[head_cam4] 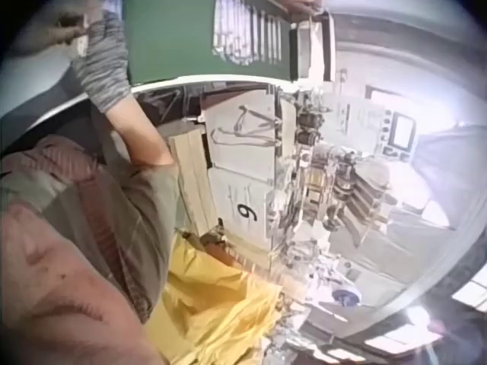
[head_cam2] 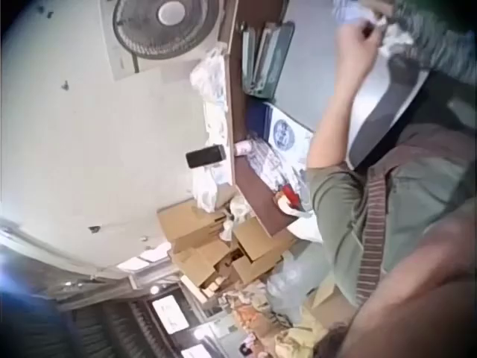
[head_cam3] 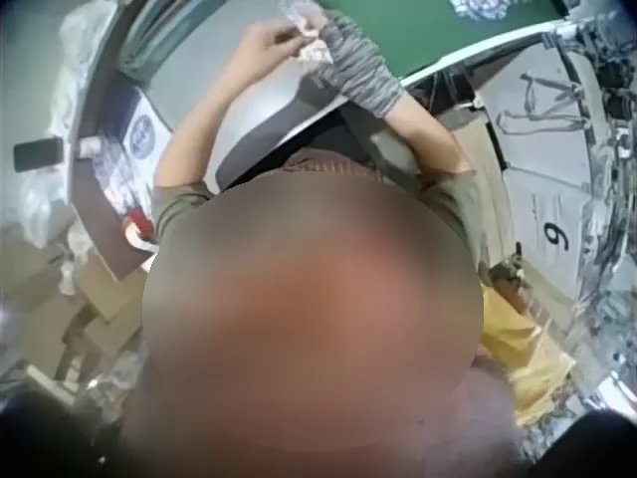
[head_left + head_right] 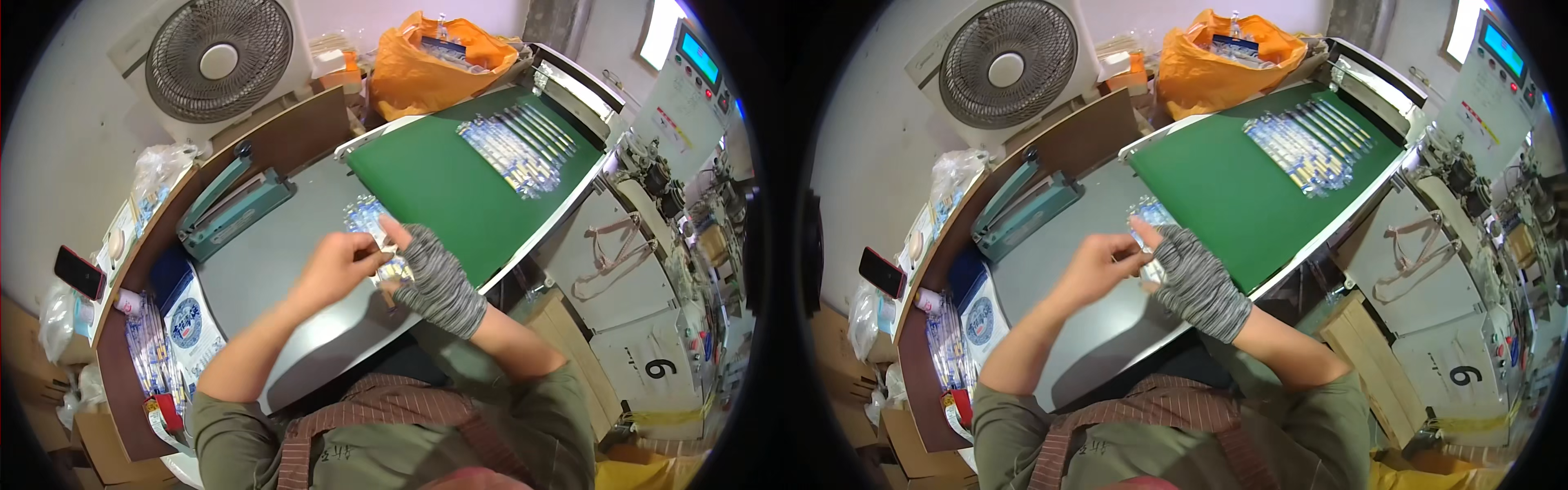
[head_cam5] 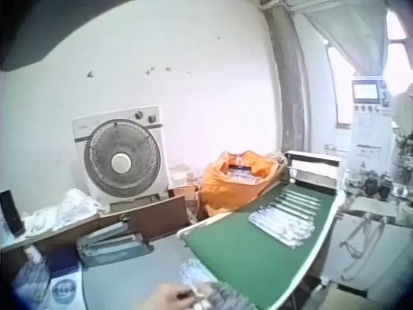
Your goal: Packaging bundles of incense sticks into plastic bags and then placing them into a shipping box.
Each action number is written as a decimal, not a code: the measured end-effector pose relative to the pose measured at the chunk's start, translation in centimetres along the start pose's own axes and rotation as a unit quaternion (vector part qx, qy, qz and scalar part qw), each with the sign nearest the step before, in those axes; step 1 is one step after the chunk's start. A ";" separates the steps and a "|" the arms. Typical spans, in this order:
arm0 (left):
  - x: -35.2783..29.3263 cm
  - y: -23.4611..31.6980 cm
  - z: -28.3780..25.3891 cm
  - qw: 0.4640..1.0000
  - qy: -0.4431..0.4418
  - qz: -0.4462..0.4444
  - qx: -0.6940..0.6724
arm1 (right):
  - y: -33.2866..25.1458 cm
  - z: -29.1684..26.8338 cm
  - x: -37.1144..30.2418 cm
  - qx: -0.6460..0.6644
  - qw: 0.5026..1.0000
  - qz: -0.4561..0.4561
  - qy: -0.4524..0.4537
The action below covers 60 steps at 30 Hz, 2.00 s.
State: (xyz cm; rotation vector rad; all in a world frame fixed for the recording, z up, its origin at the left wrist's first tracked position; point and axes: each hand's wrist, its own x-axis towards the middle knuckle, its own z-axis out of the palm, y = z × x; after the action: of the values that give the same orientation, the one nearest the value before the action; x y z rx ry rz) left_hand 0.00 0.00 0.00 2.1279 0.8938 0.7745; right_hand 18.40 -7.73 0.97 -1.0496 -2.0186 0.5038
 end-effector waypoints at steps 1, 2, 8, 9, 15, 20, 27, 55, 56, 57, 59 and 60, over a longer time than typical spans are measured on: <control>1.5 0.5 -1.2 0.998 -0.033 -0.030 -0.050 | 0.6 -0.8 0.4 -0.059 0.996 -0.022 0.056; 3.2 1.2 -2.5 0.991 -0.066 -0.061 -0.098 | 1.4 -1.6 0.7 -0.118 0.986 -0.043 0.112; 21.2 7.8 -4.3 0.971 0.117 0.150 0.145 | 12.8 -11.1 2.3 -0.402 0.912 0.043 0.072; 25.4 8.1 -3.8 0.962 0.150 0.181 0.143 | 15.0 -11.7 2.4 -0.408 0.909 0.039 0.079; 43.5 4.0 -1.6 0.865 0.321 0.220 0.316 | 25.9 -18.7 4.2 -0.451 0.855 0.252 0.047; 39.9 -1.2 0.4 0.830 0.284 0.172 0.449 | 36.2 -28.9 -0.4 -0.361 0.838 0.391 0.120; 12.2 -4.0 7.1 0.957 0.235 -0.058 -0.163 | 29.6 -20.9 6.2 -0.256 0.920 0.287 -0.077; -27.5 -3.3 0.7 0.784 0.031 -0.138 -0.605 | -9.9 20.4 7.4 0.190 0.960 -0.172 -0.114; -28.3 -3.5 0.8 0.780 0.032 -0.142 -0.609 | -11.8 20.2 6.4 0.377 0.892 0.091 -0.233; -29.2 -3.8 0.6 0.854 0.041 -0.173 -0.489 | -10.3 21.1 5.4 0.379 0.892 0.096 -0.229; -30.9 -4.8 -1.4 0.965 0.094 -0.176 -0.168 | -5.4 24.0 4.1 0.375 0.821 0.148 -0.403; -32.4 -5.6 -2.9 0.979 0.142 -0.147 0.022 | -5.1 24.2 4.2 0.377 0.822 0.152 -0.400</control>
State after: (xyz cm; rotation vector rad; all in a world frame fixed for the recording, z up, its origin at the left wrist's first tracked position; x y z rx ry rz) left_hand -23.05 -21.03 -10.75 1.8878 1.3517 0.9218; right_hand -4.81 -7.04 -8.59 -0.6761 -1.9562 1.9982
